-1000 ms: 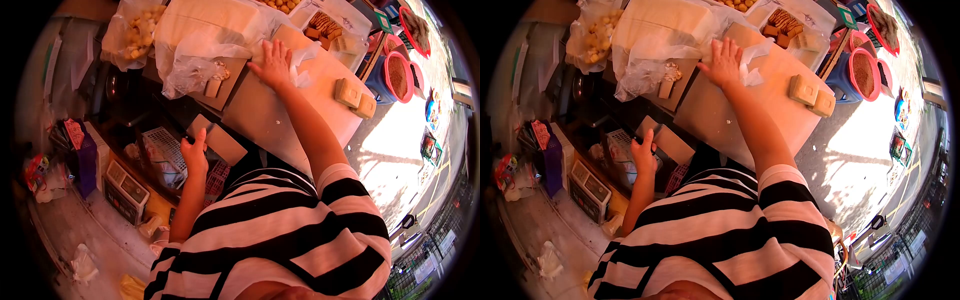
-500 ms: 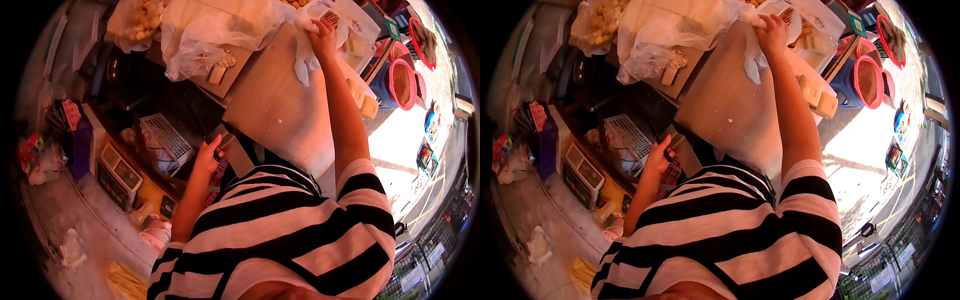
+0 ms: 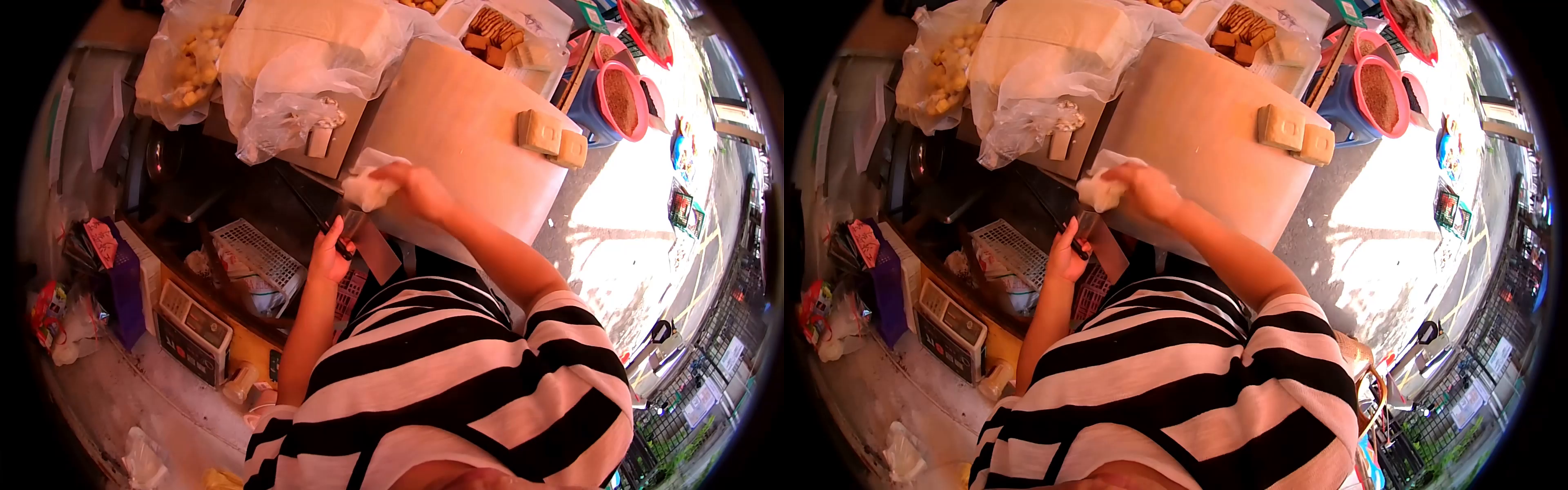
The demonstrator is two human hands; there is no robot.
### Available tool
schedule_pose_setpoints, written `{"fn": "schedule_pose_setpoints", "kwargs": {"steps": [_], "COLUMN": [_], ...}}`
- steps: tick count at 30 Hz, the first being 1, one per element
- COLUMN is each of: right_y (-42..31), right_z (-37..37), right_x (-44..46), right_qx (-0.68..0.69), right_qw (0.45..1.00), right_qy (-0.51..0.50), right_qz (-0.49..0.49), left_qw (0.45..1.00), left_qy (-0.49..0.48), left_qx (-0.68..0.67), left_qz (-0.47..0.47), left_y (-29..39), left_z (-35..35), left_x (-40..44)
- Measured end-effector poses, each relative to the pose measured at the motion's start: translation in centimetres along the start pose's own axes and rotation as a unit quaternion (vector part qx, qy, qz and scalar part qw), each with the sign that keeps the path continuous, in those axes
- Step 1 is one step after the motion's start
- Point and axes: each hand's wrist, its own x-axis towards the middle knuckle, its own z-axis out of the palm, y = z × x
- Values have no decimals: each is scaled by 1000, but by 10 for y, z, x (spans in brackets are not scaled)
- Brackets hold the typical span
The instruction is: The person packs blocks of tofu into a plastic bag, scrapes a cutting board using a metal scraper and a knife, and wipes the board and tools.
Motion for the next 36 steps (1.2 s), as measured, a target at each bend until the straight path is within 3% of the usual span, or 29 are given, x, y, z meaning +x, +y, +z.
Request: {"fn": "schedule_pose_setpoints", "kwargs": {"steps": [1, 2, 3, 5, 7, 9, 11, 14, 19, 21, 23, 25, 28, 32, 36], "right_y": [10, 36, 44, 43, 108, 129, 128, 87, 14, 7, 13, 28, 31, 82, 65], "right_z": [-20, -39, -75, -139, -161, -140, -102, -39, 22, 13, -13, -61, -114, -76, -64], "right_x": [5, 18, 34, 52, 65, 64, 58, 22, -72, -97, -106, -92, -56, -55, -109], "right_qx": [-7, 13, -48, -214, -258, -313, -325, -321, -217, -75, 0, -51, -233, -349, -291], "right_qw": [997, 983, 961, 915, 900, 875, 872, 916, 970, 993, 966, 940, 919, 899, 932], "right_qy": [62, 176, 271, 316, 277, 202, 260, 209, 113, 86, 187, 319, 296, 238, 186], "right_qz": [51, 49, -1, 130, 214, 309, 256, 122, -1, 21, 181, 108, 118, 112, 109], "left_qw": [1000, 999, 999, 999, 998, 998, 998, 997, 996, 996, 995, 992, 988, 985, 982], "left_qy": [-1, 0, 3, -5, -20, -32, -40, -47, -56, -47, -52, -67, -80, -91, -112], "left_qx": [16, 31, 46, 49, 60, 56, 56, 53, 56, 66, 78, 98, 121, 136, 132], "left_qz": [3, 7, 9, -9, -20, -18, -16, -25, -40, -38, -36, -41, -44, -52, -72], "left_y": [0, -2, -3, -3, -4, -3, 1, 1, 3, 7, 8, 11, 14, 16, 21], "left_z": [-4, -10, -14, -12, -9, -4, -1, -9, -21, -19, -19, -27, -26, -19, -23], "left_x": [2, 3, 3, -2, -6, -8, -6, -3, 8, 7, 9, 11, 15, 14, 17]}}
